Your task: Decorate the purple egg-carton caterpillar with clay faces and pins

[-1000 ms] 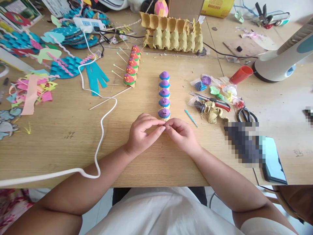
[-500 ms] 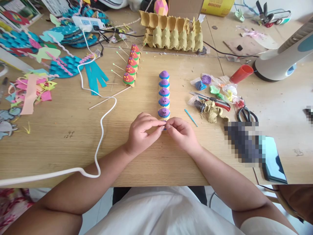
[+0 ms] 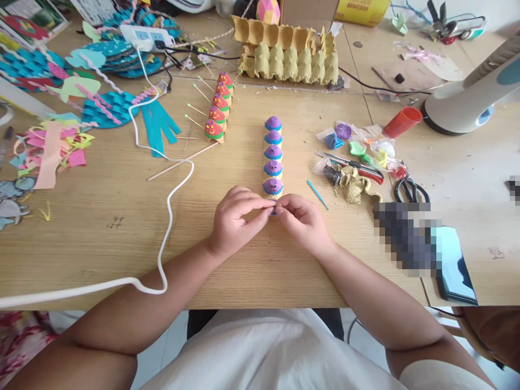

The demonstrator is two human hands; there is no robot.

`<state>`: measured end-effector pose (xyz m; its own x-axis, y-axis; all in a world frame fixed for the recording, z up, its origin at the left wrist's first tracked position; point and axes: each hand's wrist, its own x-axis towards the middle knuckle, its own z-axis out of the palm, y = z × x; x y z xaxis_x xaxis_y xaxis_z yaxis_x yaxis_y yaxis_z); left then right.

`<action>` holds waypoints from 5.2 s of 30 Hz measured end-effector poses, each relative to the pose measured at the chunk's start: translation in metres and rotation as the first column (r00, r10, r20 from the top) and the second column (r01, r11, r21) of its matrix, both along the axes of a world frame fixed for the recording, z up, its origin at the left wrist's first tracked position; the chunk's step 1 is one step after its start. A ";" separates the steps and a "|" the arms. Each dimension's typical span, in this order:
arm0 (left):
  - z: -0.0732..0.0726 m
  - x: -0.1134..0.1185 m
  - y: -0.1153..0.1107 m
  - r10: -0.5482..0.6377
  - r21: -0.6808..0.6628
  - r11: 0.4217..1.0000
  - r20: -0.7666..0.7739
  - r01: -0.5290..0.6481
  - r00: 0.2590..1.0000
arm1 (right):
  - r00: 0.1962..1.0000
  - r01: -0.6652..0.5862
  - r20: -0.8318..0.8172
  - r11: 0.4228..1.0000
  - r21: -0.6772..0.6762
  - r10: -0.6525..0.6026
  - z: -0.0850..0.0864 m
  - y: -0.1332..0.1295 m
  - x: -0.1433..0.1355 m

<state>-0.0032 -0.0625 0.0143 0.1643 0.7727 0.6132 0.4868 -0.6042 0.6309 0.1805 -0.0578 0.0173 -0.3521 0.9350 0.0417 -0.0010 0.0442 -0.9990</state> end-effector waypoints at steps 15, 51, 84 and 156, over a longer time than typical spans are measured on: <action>0.001 0.000 -0.001 -0.020 0.007 1.000 -0.001 0.020 1.000 | 1.000 0.021 0.023 0.999 0.027 -0.022 -0.001 0.000 0.000; -0.005 0.001 0.001 -0.004 -0.146 0.989 0.132 0.023 0.991 | 1.000 -0.009 0.002 1.000 0.012 0.008 -0.001 -0.002 -0.001; -0.001 0.000 -0.001 -0.056 -0.179 0.980 0.142 0.082 0.988 | 0.994 -0.011 -0.111 0.994 -0.113 -0.002 0.003 0.001 0.001; -0.032 0.013 0.137 0.095 -0.250 0.967 0.172 -0.050 0.981 | 0.926 0.075 0.373 0.997 -0.018 -0.063 -0.006 0.138 0.012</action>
